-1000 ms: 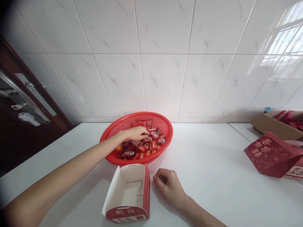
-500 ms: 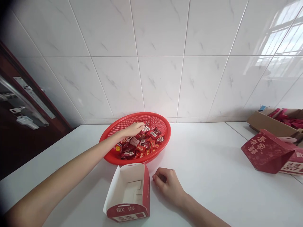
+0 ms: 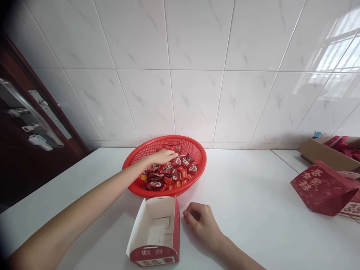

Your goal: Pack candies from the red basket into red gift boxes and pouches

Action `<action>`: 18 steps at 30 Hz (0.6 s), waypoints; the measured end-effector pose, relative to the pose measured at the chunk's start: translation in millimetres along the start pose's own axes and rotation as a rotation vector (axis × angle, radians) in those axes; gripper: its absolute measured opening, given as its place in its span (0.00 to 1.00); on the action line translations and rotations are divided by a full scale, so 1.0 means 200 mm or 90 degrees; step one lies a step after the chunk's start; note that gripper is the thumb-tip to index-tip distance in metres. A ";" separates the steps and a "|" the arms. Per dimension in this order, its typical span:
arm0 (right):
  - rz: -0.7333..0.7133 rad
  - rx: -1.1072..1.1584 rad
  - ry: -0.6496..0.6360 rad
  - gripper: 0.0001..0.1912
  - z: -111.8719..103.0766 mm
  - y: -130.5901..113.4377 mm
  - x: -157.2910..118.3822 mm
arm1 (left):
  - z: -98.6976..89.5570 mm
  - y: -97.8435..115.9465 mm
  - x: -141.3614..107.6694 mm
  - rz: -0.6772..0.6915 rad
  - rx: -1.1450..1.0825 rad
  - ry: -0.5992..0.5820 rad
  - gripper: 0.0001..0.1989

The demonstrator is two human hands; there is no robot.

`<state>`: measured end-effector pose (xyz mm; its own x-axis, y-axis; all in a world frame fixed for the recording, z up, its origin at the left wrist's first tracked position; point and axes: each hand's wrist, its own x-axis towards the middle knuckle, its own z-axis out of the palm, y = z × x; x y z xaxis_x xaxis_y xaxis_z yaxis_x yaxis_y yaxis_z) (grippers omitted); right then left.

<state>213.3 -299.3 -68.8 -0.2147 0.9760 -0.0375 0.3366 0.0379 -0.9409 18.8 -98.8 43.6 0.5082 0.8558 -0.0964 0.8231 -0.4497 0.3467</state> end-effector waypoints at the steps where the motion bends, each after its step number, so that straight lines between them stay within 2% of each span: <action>1: -0.001 0.001 -0.003 0.18 0.00 0.00 0.00 | 0.00 0.00 0.00 0.001 0.016 -0.008 0.17; 3: -0.004 0.003 -0.008 0.18 0.00 0.00 0.00 | -0.01 -0.01 -0.01 0.006 0.044 -0.005 0.13; 7: -0.008 0.005 -0.014 0.18 -0.01 0.00 0.00 | -0.02 0.00 -0.02 0.079 0.062 0.013 0.15; 8: -0.008 0.004 -0.014 0.18 -0.01 0.00 0.00 | -0.02 0.01 -0.02 0.107 0.043 -0.013 0.13; 10: -0.004 0.006 -0.011 0.18 0.00 0.00 0.00 | -0.02 0.03 -0.03 0.147 0.013 -0.115 0.12; 13: 0.007 0.013 -0.011 0.18 0.00 0.00 0.01 | -0.01 0.06 -0.04 0.150 0.051 -0.245 0.21; 15: 0.008 0.016 -0.011 0.18 0.00 0.00 0.01 | -0.01 0.07 -0.05 0.152 0.084 -0.263 0.26; 18: 0.003 0.015 -0.016 0.19 0.00 0.00 0.01 | -0.03 0.07 -0.05 0.144 0.086 -0.253 0.26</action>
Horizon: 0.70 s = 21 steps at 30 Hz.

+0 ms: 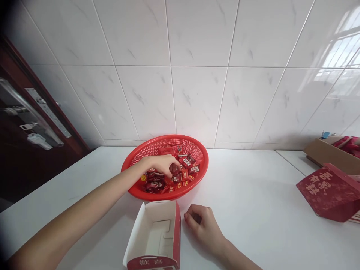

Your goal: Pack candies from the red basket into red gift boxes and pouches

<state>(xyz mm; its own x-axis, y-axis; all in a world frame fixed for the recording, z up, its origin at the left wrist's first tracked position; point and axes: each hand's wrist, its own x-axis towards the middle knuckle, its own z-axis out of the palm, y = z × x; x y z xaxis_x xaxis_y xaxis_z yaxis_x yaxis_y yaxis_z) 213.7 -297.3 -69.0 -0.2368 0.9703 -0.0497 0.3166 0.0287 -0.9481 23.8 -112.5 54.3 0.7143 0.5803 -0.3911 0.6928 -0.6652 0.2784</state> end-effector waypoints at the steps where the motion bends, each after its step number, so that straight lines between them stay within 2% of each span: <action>1: 0.000 -0.001 -0.002 0.19 0.00 0.00 0.00 | -0.01 -0.01 0.00 -0.011 -0.007 -0.004 0.25; 6: -0.004 -0.005 -0.001 0.19 0.00 0.00 0.00 | -0.02 -0.04 -0.02 -0.060 -0.030 -0.004 0.25; 10: 0.000 -0.007 0.001 0.20 0.00 0.01 0.00 | -0.02 -0.08 -0.02 -0.063 -0.010 0.092 0.25; 14: -0.001 -0.001 0.003 0.20 0.00 0.00 0.00 | -0.02 -0.11 -0.02 -0.035 -0.085 0.210 0.22; 18: -0.001 -0.001 0.009 0.20 0.00 0.00 0.00 | -0.03 -0.11 -0.02 -0.028 -0.145 0.271 0.22; 21: -0.001 -0.006 0.016 0.20 0.00 0.00 -0.01 | -0.04 -0.10 -0.03 -0.093 -0.100 0.289 0.21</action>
<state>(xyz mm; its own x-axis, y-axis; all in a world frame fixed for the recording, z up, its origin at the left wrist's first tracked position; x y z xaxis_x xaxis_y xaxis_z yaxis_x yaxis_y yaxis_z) 214.0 -298.3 -68.7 -0.2138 0.9761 -0.0395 0.3248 0.0329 -0.9452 6.5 -98.6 57.4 0.5551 0.8314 -0.0252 0.7708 -0.5028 0.3912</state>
